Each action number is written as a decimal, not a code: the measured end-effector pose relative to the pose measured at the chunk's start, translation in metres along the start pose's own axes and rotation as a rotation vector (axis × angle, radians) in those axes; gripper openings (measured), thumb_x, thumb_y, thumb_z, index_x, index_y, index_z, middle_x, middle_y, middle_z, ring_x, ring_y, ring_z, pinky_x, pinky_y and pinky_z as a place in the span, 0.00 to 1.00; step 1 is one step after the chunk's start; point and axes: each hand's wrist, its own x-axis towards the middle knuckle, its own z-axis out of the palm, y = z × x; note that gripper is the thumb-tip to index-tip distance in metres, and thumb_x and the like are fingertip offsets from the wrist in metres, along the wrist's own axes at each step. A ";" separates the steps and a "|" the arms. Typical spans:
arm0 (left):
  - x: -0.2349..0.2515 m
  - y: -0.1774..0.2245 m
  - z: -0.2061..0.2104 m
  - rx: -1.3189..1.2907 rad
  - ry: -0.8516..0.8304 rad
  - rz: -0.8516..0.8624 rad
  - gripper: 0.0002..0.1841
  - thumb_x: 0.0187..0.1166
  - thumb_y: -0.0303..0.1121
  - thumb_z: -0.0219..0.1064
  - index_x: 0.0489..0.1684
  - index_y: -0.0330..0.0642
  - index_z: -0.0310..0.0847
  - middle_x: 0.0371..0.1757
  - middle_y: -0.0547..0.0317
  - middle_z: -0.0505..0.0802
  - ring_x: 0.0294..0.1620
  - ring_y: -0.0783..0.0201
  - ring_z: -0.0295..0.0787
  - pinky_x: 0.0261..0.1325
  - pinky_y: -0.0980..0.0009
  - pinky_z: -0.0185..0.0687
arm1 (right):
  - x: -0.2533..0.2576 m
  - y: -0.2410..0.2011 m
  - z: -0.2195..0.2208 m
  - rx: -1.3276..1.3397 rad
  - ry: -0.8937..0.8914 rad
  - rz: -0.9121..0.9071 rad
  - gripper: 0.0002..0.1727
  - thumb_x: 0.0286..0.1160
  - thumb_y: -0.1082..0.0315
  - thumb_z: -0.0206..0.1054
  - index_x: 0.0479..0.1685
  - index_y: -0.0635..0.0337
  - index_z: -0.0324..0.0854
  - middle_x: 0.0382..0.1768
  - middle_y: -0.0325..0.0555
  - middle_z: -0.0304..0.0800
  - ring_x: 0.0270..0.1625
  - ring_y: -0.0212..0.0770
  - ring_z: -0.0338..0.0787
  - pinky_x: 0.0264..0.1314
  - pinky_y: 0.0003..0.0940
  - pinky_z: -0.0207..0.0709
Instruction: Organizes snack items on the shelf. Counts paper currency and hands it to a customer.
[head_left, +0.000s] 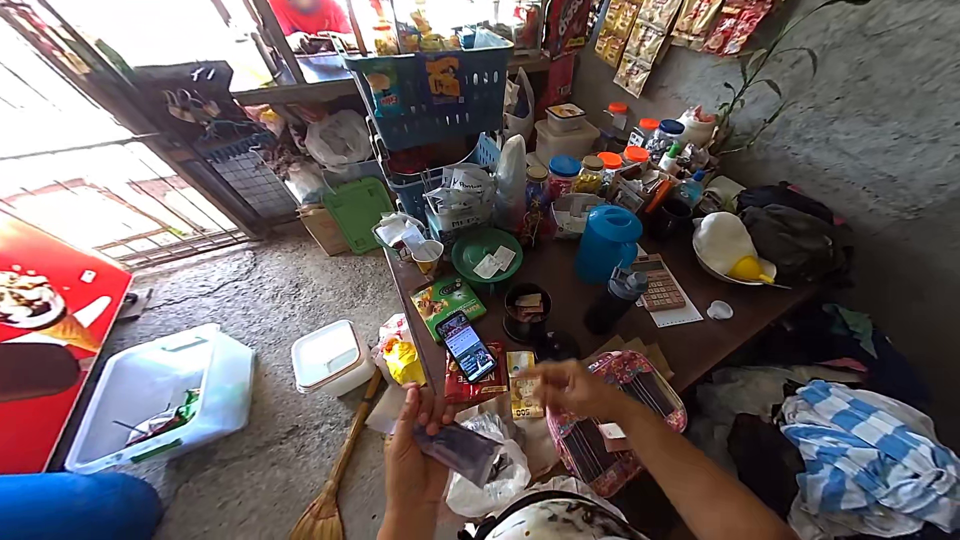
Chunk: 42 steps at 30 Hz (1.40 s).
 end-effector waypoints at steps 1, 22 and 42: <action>0.001 0.004 -0.004 0.011 0.015 0.013 0.15 0.90 0.37 0.54 0.39 0.48 0.89 0.19 0.69 0.86 0.21 0.74 0.85 0.34 0.76 0.88 | 0.014 -0.004 -0.016 -0.131 0.111 0.066 0.21 0.85 0.68 0.60 0.72 0.66 0.81 0.44 0.55 0.91 0.35 0.40 0.90 0.41 0.38 0.87; -0.003 0.021 -0.041 0.040 0.243 0.031 0.25 0.94 0.38 0.39 0.38 0.49 0.87 0.20 0.69 0.88 0.21 0.72 0.87 0.32 0.75 0.90 | 0.185 0.075 -0.094 -1.060 -0.335 0.449 0.17 0.88 0.74 0.54 0.65 0.65 0.85 0.68 0.62 0.86 0.74 0.64 0.82 0.75 0.66 0.70; -0.009 -0.005 -0.011 0.126 0.251 -0.079 0.23 0.92 0.35 0.41 0.34 0.48 0.84 0.17 0.69 0.84 0.18 0.74 0.84 0.30 0.75 0.88 | 0.135 0.062 -0.111 -0.234 0.490 0.322 0.18 0.89 0.61 0.62 0.57 0.68 0.88 0.50 0.62 0.92 0.55 0.53 0.90 0.67 0.55 0.78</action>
